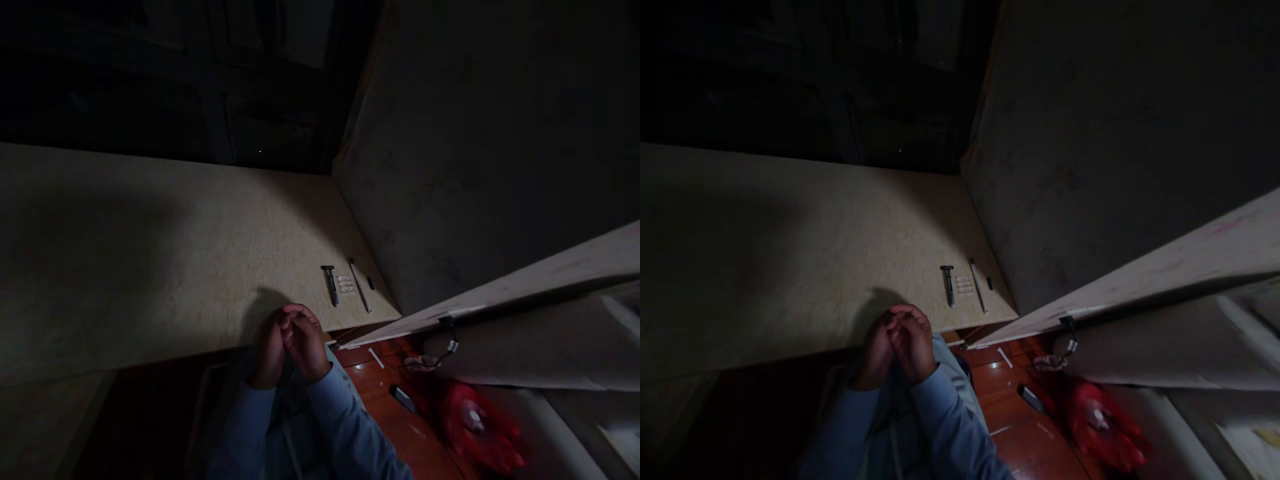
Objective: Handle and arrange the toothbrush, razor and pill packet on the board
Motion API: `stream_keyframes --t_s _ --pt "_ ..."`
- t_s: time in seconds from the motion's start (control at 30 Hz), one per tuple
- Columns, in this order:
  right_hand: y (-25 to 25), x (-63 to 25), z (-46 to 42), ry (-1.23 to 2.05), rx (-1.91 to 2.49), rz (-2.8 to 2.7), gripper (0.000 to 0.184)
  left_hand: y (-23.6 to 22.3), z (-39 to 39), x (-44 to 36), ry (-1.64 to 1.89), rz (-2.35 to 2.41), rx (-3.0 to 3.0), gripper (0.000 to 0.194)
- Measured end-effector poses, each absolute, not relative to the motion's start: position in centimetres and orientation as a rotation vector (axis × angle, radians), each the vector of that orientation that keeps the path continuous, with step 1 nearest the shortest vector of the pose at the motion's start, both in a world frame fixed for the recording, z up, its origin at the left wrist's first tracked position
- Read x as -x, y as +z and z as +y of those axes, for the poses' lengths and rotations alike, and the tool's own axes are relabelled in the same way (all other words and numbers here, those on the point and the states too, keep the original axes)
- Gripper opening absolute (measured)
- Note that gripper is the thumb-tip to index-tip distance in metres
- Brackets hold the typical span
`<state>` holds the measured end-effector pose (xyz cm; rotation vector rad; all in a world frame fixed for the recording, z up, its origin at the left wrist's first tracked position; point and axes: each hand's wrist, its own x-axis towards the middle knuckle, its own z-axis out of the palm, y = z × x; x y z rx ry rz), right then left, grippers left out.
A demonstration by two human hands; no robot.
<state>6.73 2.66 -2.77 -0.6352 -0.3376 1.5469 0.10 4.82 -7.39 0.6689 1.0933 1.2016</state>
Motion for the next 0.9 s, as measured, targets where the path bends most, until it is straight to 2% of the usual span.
stream_keyframes --t_s 0.27,0.5,0.8,0.9 --pt "-2.7 -6.9 2.7 1.514 0.659 -0.342 0.02 -6.0 4.7 -0.4 1.215 1.055 -0.687 0.037" --pt "-1.5 -8.4 2.1 1.172 0.944 -0.496 0.024 -2.6 3.8 -0.6 1.095 0.816 -0.603 0.023" --pt "-0.8 -19.3 2.4 0.72 1.167 -0.497 0.02 -2.4 3.8 -0.5 1.016 0.878 -0.457 0.036" --pt "-1.8 -23.5 2.2 0.659 1.37 -0.545 0.03 -2.2 3.8 -0.5 1.01 0.887 -0.471 0.038"
